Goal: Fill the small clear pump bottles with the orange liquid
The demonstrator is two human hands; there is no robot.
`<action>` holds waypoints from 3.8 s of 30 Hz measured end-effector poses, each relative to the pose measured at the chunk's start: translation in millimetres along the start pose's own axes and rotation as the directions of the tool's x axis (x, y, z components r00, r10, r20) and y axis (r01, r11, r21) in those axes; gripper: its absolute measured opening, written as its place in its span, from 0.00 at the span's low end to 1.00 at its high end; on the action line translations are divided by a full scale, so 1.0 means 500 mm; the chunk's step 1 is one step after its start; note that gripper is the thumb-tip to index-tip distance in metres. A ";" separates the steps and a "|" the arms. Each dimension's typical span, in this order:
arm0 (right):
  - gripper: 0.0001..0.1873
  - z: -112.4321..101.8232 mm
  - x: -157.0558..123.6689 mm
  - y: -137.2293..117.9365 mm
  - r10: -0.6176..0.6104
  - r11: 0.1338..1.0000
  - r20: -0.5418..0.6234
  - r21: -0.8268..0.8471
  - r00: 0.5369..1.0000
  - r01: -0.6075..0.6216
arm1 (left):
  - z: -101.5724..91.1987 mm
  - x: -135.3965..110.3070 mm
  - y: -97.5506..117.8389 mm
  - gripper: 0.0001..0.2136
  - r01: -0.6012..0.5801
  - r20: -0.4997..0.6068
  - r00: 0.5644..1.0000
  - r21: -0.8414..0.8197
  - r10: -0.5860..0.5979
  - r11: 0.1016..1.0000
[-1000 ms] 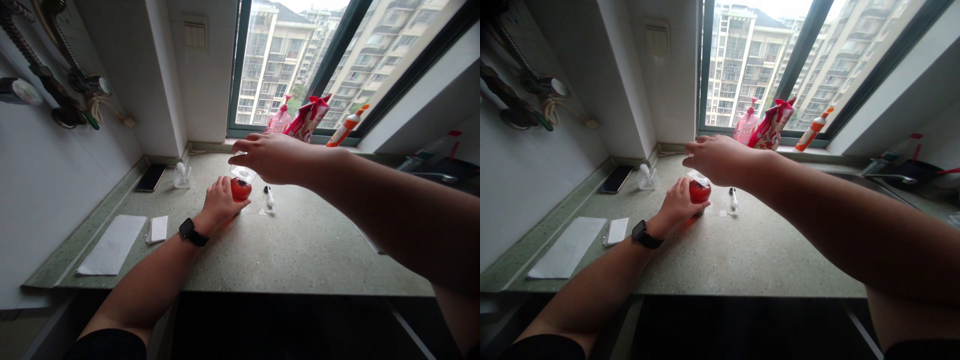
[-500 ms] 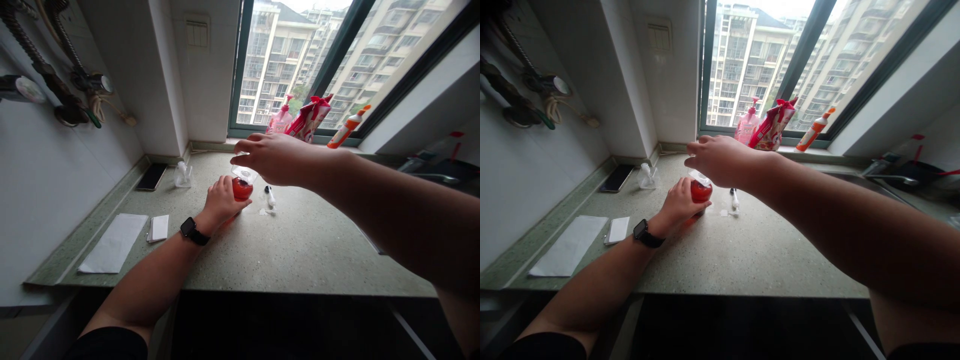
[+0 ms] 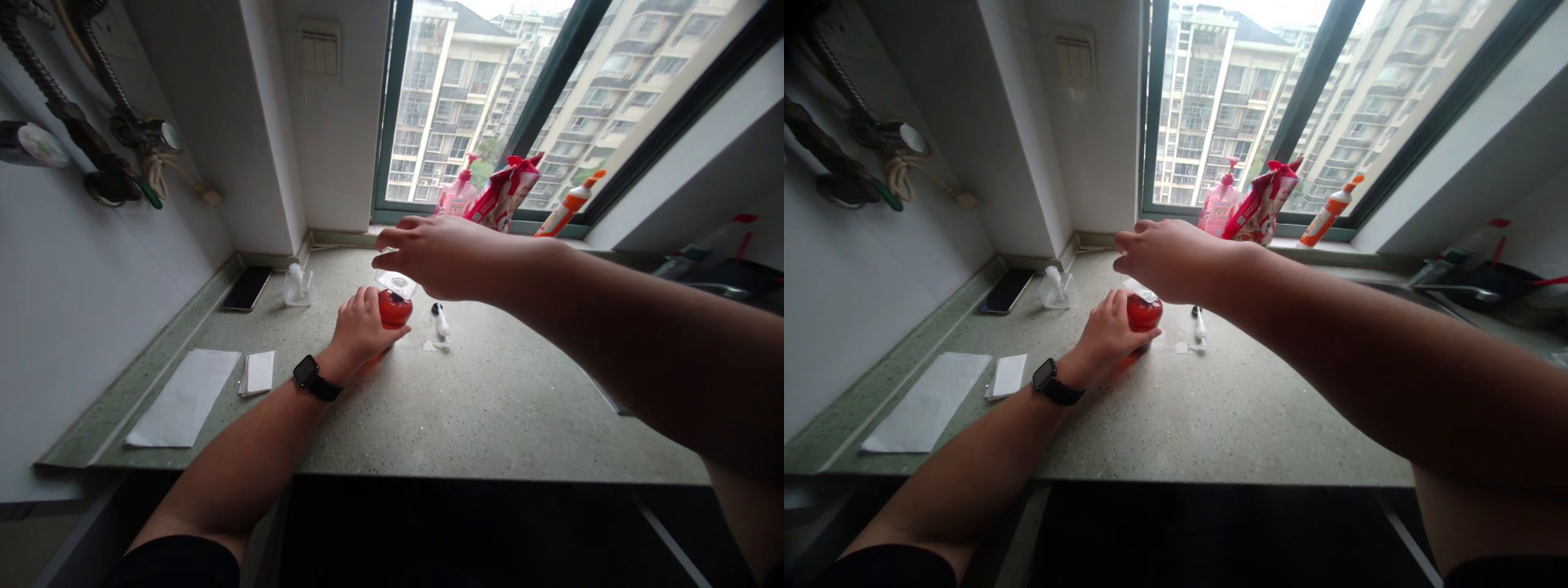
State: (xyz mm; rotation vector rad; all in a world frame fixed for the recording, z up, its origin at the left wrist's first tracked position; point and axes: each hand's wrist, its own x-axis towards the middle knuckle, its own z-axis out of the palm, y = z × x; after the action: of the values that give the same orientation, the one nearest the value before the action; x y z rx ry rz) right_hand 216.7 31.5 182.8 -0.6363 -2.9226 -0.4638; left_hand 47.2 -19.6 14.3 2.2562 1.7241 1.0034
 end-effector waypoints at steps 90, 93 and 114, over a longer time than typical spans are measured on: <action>0.37 0.345 -0.282 -0.033 0.796 0.074 0.035 0.985 0.604 -0.154 | -0.049 0.007 -0.037 0.33 -0.285 -0.398 0.878 0.012 0.266 0.958; 0.39 0.337 -0.275 -0.047 0.761 0.046 0.026 0.995 0.648 -0.093 | -0.052 -0.012 0.003 0.33 -0.372 -0.331 0.883 -0.060 0.333 0.926; 0.41 0.330 -0.292 -0.045 0.557 0.375 -0.109 0.918 0.823 -0.132 | -0.013 -0.023 0.036 0.41 -0.039 0.133 0.982 -0.554 0.135 0.831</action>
State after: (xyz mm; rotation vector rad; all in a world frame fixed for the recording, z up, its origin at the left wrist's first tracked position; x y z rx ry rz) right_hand 331.6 8.1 -5.2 -0.8001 -2.0278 0.8758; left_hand 56.6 -37.7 23.0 1.9765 1.0828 1.1130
